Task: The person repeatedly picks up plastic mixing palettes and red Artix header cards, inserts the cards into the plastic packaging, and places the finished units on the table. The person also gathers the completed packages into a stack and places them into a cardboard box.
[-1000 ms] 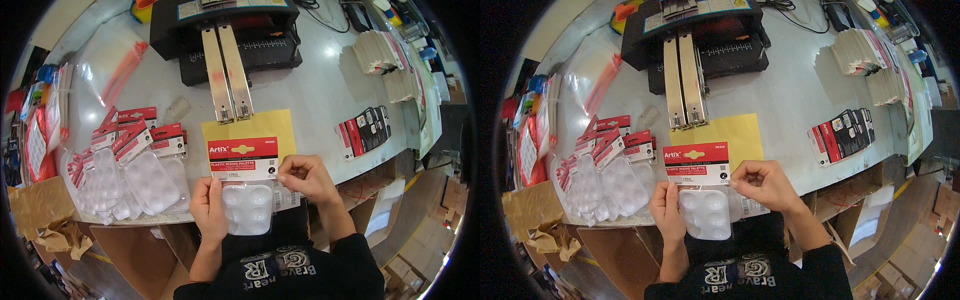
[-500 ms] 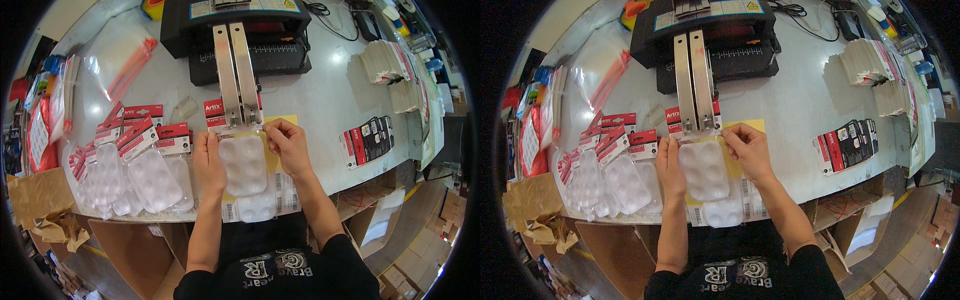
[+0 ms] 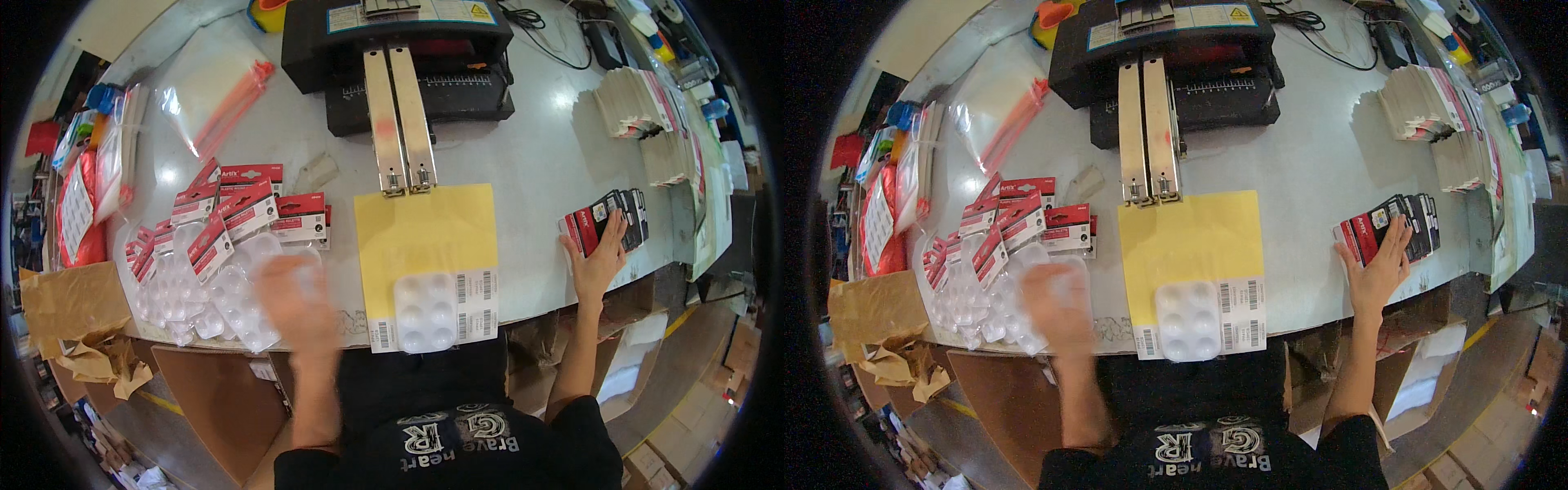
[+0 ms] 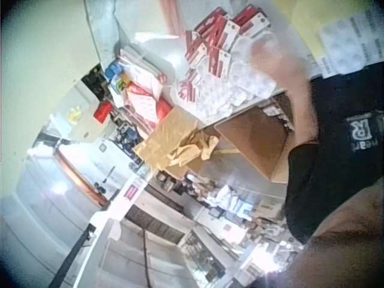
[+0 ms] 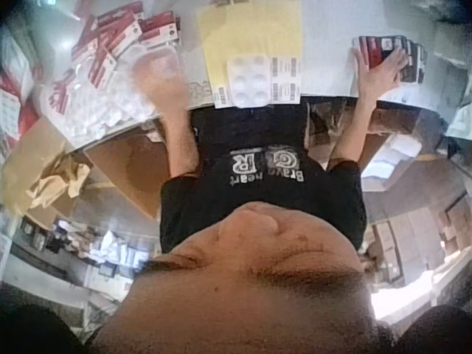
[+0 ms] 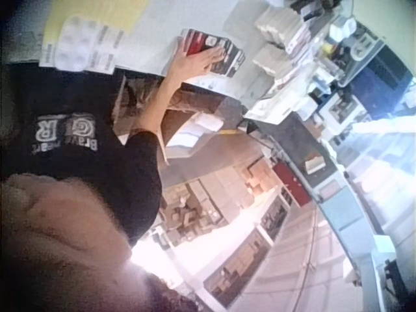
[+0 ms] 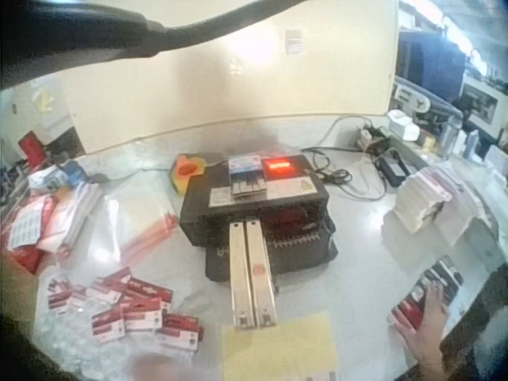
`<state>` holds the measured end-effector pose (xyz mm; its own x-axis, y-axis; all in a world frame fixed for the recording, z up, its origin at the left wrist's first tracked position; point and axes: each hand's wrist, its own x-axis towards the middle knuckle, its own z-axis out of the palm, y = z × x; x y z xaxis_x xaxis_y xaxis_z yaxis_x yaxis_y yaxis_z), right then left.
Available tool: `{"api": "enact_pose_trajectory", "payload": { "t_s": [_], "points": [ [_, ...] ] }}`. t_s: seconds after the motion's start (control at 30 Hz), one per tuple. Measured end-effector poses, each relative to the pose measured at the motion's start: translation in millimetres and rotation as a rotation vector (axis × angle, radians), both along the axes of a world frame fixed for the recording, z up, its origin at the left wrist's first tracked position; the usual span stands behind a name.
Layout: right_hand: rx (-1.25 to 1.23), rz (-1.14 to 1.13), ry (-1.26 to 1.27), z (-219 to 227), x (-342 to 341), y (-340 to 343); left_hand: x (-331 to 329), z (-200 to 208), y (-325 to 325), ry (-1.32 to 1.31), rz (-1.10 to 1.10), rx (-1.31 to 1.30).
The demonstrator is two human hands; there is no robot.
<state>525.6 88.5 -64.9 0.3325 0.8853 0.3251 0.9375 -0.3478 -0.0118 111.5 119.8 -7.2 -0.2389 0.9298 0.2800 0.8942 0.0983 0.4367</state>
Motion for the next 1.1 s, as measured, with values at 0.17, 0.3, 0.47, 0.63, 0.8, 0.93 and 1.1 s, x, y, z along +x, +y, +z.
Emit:
{"api": "enact_pose_trajectory", "payload": {
  "t_s": [0.17, 0.3, 0.47, 0.63, 0.8, 0.93, 1.1],
  "points": [
    [0.015, -0.041, 0.072, 2, -9, 3, 68, -46, -24, -0.109, -0.232, -0.202],
    [0.028, -0.023, 0.075, 7, -8, 4, 65, -43, -21, -0.512, -0.278, -0.167],
    [0.084, 0.007, 0.110, 0, -7, 0, 65, -26, -23, -1.398, -0.186, -0.333],
    [0.122, -0.067, 0.173, 13, -24, 2, 65, -9, -23, -1.447, -0.260, -0.360],
    [0.365, 0.030, 1.141, 75, -81, 11, 65, 12, -25, -1.396, -0.258, -0.436],
    [-0.149, 0.475, 1.308, 117, -134, 39, 65, 26, -27, -1.313, -0.339, -0.486],
    [-0.517, 0.456, 1.332, 125, -163, 65, 58, 29, -27, -1.323, -0.341, -0.445]
  ]
}}
